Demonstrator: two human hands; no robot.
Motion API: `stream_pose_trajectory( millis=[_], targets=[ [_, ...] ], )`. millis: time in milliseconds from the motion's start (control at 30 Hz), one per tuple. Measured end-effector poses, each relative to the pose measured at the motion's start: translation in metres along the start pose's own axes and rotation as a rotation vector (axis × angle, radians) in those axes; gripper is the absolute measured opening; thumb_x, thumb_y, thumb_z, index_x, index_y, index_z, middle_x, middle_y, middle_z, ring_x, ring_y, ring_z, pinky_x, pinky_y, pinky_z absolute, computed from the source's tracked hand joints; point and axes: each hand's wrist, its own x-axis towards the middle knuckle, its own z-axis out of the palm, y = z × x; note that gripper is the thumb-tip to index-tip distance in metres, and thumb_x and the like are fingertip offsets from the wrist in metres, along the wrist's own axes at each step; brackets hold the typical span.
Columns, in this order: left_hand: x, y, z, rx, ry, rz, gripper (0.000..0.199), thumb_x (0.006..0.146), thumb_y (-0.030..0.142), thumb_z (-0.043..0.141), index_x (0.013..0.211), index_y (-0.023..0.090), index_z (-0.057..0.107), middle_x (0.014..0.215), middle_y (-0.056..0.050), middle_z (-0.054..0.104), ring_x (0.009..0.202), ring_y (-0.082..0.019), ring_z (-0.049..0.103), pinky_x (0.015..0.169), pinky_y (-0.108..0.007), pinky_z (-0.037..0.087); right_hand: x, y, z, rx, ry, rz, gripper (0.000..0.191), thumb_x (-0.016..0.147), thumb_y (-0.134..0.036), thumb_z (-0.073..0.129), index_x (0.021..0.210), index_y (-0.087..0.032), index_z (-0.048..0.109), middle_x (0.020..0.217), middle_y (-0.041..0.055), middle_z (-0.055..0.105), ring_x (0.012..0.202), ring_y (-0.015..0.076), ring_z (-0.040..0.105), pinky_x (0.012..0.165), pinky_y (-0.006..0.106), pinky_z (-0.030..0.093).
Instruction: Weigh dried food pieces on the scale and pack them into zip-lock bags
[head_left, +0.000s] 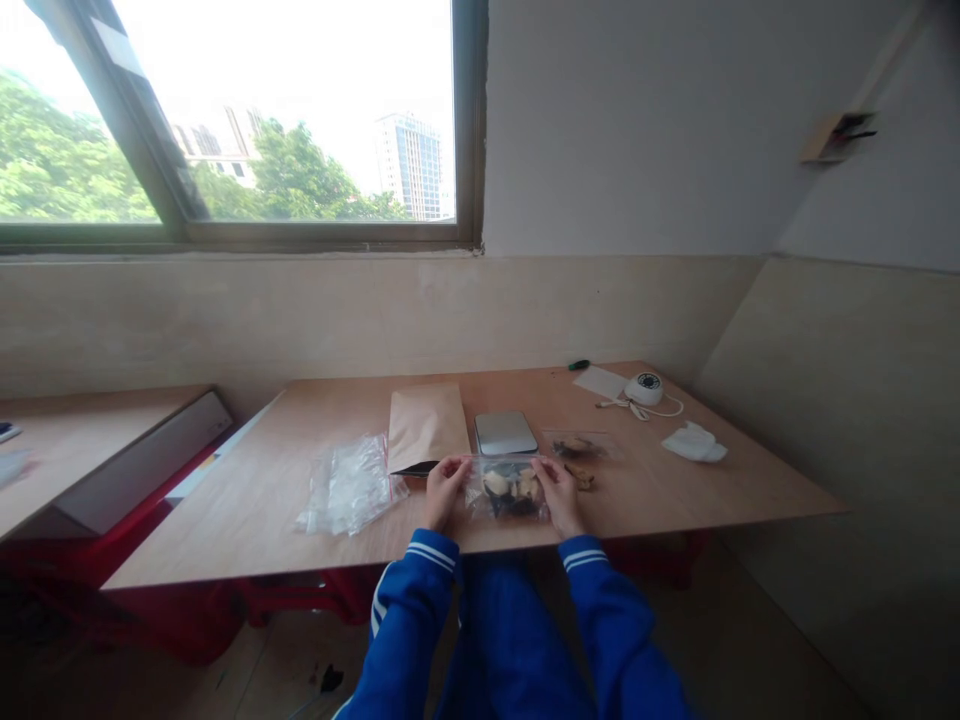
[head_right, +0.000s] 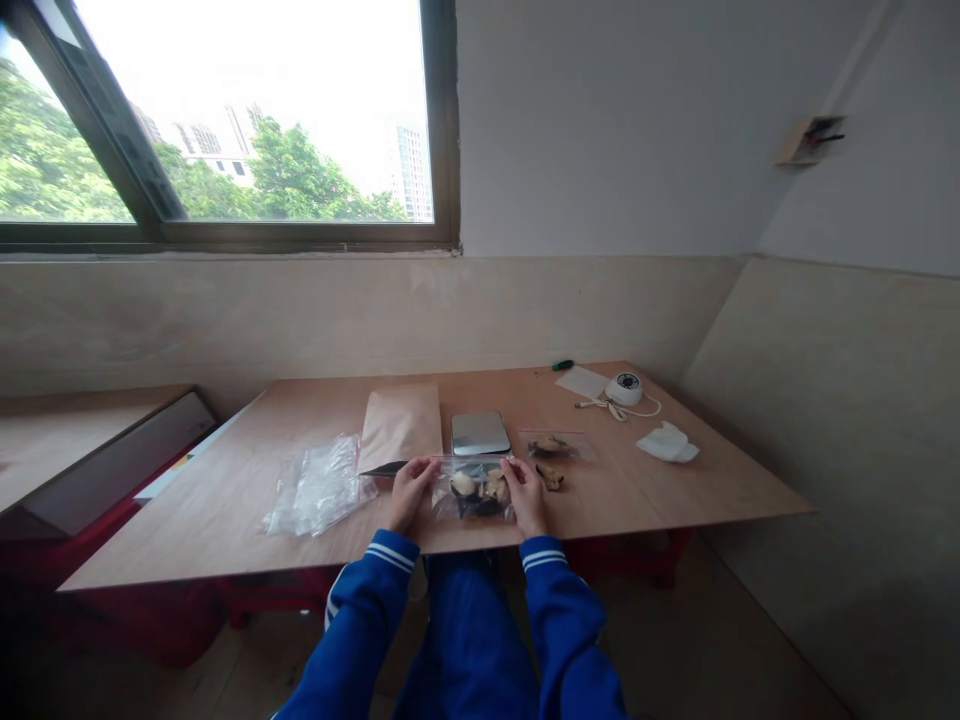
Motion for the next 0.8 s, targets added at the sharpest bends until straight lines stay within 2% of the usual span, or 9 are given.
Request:
stream_pose_trajectory(
  millis=[167, 400, 500, 600, 800],
  targets=[
    [0.0, -0.001, -0.001, 0.004, 0.04, 0.017, 0.031, 0.07, 0.044, 0.068, 0.079, 0.015, 0.063, 0.074, -0.002, 0.063, 0.069, -0.013, 0.055, 0.066, -0.022, 0.042, -0.003, -0.009, 0.002, -0.013, -0.047, 0.022, 0.033, 0.067, -0.048, 0.071, 0.082, -0.019, 0.069, 0.082, 0.0054, 0.071, 0.079, 0.0185, 0.065, 0.074, 0.03, 0.051],
    [-0.004, 0.009, 0.002, 0.014, -0.063, -0.006, 0.033, 0.072, 0.048, 0.065, 0.08, 0.016, 0.061, 0.076, -0.003, 0.063, 0.071, -0.013, 0.057, 0.066, -0.023, 0.043, -0.012, -0.035, 0.006, 0.005, -0.193, 0.094, 0.038, 0.066, -0.054, 0.069, 0.081, -0.018, 0.07, 0.081, 0.0065, 0.072, 0.08, 0.02, 0.065, 0.067, 0.026, 0.051],
    [-0.004, 0.009, 0.003, -0.008, -0.083, -0.011, 0.032, 0.073, 0.045, 0.065, 0.085, 0.016, 0.061, 0.079, -0.003, 0.063, 0.073, -0.013, 0.057, 0.066, -0.022, 0.043, -0.013, -0.037, 0.007, -0.023, -0.186, 0.104, 0.04, 0.065, -0.053, 0.07, 0.084, -0.017, 0.07, 0.076, 0.0058, 0.071, 0.07, 0.0179, 0.063, 0.058, 0.025, 0.049],
    [-0.003, 0.007, 0.002, -0.012, -0.114, -0.021, 0.032, 0.072, 0.043, 0.067, 0.087, 0.015, 0.062, 0.073, -0.002, 0.062, 0.067, -0.012, 0.055, 0.061, -0.022, 0.041, -0.014, -0.036, 0.008, -0.044, -0.149, 0.102, 0.039, 0.063, -0.051, 0.073, 0.082, -0.017, 0.07, 0.069, 0.0036, 0.068, 0.061, 0.0152, 0.06, 0.053, 0.024, 0.046],
    [-0.005, 0.008, 0.002, -0.01, -0.104, -0.043, 0.031, 0.07, 0.043, 0.069, 0.079, 0.014, 0.064, 0.071, -0.002, 0.064, 0.064, -0.011, 0.055, 0.06, -0.022, 0.041, -0.015, -0.039, 0.008, -0.043, -0.128, 0.075, 0.037, 0.062, -0.049, 0.074, 0.079, -0.016, 0.071, 0.069, 0.0036, 0.068, 0.063, 0.0152, 0.059, 0.054, 0.024, 0.046]
  ],
)
